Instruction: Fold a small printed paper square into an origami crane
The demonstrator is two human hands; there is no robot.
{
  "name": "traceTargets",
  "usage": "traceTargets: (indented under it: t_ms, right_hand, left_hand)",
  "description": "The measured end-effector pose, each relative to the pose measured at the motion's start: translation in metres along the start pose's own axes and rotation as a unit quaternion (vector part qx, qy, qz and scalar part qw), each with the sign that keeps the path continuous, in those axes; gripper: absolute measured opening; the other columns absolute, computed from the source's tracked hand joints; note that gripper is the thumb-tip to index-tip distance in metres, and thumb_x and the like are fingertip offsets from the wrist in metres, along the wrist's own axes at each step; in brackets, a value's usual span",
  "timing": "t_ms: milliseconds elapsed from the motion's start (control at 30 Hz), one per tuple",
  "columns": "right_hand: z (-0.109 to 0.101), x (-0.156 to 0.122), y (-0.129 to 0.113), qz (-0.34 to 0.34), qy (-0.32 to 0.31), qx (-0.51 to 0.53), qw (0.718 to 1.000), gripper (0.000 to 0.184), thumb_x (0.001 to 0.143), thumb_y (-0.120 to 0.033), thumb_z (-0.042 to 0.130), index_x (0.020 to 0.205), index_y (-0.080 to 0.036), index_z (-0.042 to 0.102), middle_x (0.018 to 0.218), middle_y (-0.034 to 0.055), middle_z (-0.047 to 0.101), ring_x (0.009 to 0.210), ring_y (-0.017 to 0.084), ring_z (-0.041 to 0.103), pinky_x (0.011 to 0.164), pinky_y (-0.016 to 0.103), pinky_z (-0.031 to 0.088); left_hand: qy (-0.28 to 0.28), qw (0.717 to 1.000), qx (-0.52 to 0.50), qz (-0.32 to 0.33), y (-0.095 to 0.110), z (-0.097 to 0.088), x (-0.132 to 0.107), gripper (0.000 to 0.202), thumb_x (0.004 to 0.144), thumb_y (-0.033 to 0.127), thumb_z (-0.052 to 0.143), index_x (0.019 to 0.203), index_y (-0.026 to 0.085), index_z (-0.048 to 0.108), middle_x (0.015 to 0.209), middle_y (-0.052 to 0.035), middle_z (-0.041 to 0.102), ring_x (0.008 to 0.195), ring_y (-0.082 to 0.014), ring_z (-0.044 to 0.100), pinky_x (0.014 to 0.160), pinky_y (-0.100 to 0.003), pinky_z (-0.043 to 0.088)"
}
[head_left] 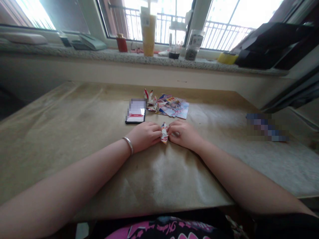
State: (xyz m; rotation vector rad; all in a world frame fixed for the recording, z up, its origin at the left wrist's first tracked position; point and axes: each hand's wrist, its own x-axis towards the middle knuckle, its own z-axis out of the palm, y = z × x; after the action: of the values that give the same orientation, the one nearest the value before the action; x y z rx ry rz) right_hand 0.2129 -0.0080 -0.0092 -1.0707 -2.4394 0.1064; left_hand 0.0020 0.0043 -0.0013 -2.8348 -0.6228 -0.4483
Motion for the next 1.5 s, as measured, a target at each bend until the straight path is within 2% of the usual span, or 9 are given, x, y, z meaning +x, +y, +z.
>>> traceTargets:
  t_ms: [100, 200, 400, 533, 667, 800, 1200, 1367, 1500]
  right_hand:
    - [-0.003, 0.001, -0.005, -0.007, -0.012, -0.049, 0.999, 0.009, 0.074, -0.019, 0.054, 0.076, -0.02, 0.063, 0.083, 0.0046, 0.065, 0.084, 0.018, 0.055, 0.078, 0.029, 0.04]
    - [-0.005, 0.002, -0.009, -0.017, -0.024, -0.099, 0.995, 0.009, 0.074, -0.021, 0.055, 0.078, -0.02, 0.063, 0.083, 0.0054, 0.064, 0.087, 0.02, 0.053, 0.079, 0.031, 0.039]
    - [-0.004, 0.002, -0.012, -0.038, -0.032, -0.123, 0.991, 0.013, 0.08, -0.024, 0.051, 0.081, -0.018, 0.063, 0.087, 0.0075, 0.065, 0.092, 0.022, 0.053, 0.082, 0.034, 0.038]
    - [-0.002, 0.002, -0.013, -0.034, -0.033, -0.091, 0.995, 0.01, 0.077, -0.02, 0.053, 0.08, -0.019, 0.063, 0.09, 0.0067, 0.065, 0.094, 0.021, 0.053, 0.083, 0.033, 0.039]
    - [0.001, 0.003, -0.012, -0.016, -0.024, -0.036, 0.999, 0.01, 0.078, -0.018, 0.053, 0.078, -0.019, 0.063, 0.093, 0.0061, 0.065, 0.09, 0.019, 0.054, 0.082, 0.031, 0.041]
    - [0.004, 0.002, -0.004, 0.012, -0.017, 0.032, 0.999, 0.005, 0.076, -0.019, 0.058, 0.076, -0.019, 0.063, 0.091, 0.0056, 0.065, 0.089, 0.017, 0.056, 0.083, 0.031, 0.041]
    - [0.007, 0.006, -0.004, 0.128, 0.019, 0.075, 0.989, 0.014, 0.078, -0.027, 0.057, 0.069, -0.019, 0.062, 0.075, 0.0033, 0.065, 0.077, 0.016, 0.056, 0.074, 0.028, 0.04]
    - [0.013, 0.008, -0.003, 0.14, 0.019, 0.071, 0.987, 0.016, 0.076, -0.025, 0.057, 0.061, -0.018, 0.057, 0.068, 0.0023, 0.062, 0.071, 0.015, 0.053, 0.068, 0.027, 0.039]
    - [0.014, 0.008, -0.002, 0.134, 0.025, 0.072, 0.988, 0.017, 0.076, -0.025, 0.057, 0.06, -0.018, 0.056, 0.073, 0.0027, 0.062, 0.071, 0.013, 0.052, 0.07, 0.027, 0.039]
  left_hand:
    - [-0.016, 0.998, 0.058, 0.0, 0.003, -0.001, 0.002, 0.02, 0.088, 0.026, 0.046, 0.077, 0.016, 0.06, 0.08, -0.0054, 0.063, 0.079, -0.0169, 0.058, 0.07, -0.029, 0.046]
    - [-0.011, 0.997, 0.078, -0.005, 0.005, -0.001, 0.003, 0.019, 0.088, 0.023, 0.046, 0.076, 0.016, 0.059, 0.078, -0.0046, 0.063, 0.077, -0.0164, 0.058, 0.074, -0.03, 0.046]
    - [0.033, 0.998, 0.051, -0.014, 0.006, 0.0, 0.003, 0.024, 0.088, 0.025, 0.043, 0.073, 0.016, 0.059, 0.074, -0.004, 0.064, 0.072, -0.0144, 0.059, 0.088, -0.035, 0.044]
    - [0.022, 0.999, 0.012, -0.048, 0.005, 0.003, 0.004, 0.013, 0.081, 0.022, 0.051, 0.076, 0.016, 0.061, 0.081, -0.0045, 0.065, 0.079, -0.0159, 0.06, 0.093, -0.036, 0.042]
    - [0.019, 0.991, -0.087, -0.104, 0.002, 0.009, 0.005, 0.009, 0.077, 0.018, 0.054, 0.079, 0.017, 0.063, 0.093, -0.0054, 0.065, 0.093, -0.0183, 0.058, 0.089, -0.034, 0.045]
    - [0.029, 0.978, -0.155, -0.133, 0.002, 0.01, 0.004, 0.013, 0.082, 0.018, 0.05, 0.079, 0.016, 0.063, 0.092, -0.0058, 0.065, 0.099, -0.0187, 0.057, 0.09, -0.035, 0.045]
    - [0.012, 0.954, -0.206, -0.219, -0.001, 0.012, 0.006, 0.012, 0.08, 0.022, 0.055, 0.077, 0.017, 0.065, 0.086, -0.0032, 0.066, 0.086, -0.0168, 0.06, 0.083, -0.031, 0.046]
    - [0.0, 0.952, -0.193, -0.239, -0.001, 0.017, 0.007, 0.011, 0.079, 0.022, 0.056, 0.074, 0.016, 0.063, 0.079, -0.0024, 0.064, 0.076, -0.0149, 0.058, 0.071, -0.026, 0.045]
    - [0.011, 0.958, -0.172, -0.228, -0.003, 0.018, 0.007, 0.016, 0.079, 0.029, 0.057, 0.069, 0.016, 0.06, 0.071, -0.001, 0.061, 0.068, -0.0131, 0.054, 0.064, -0.024, 0.042]
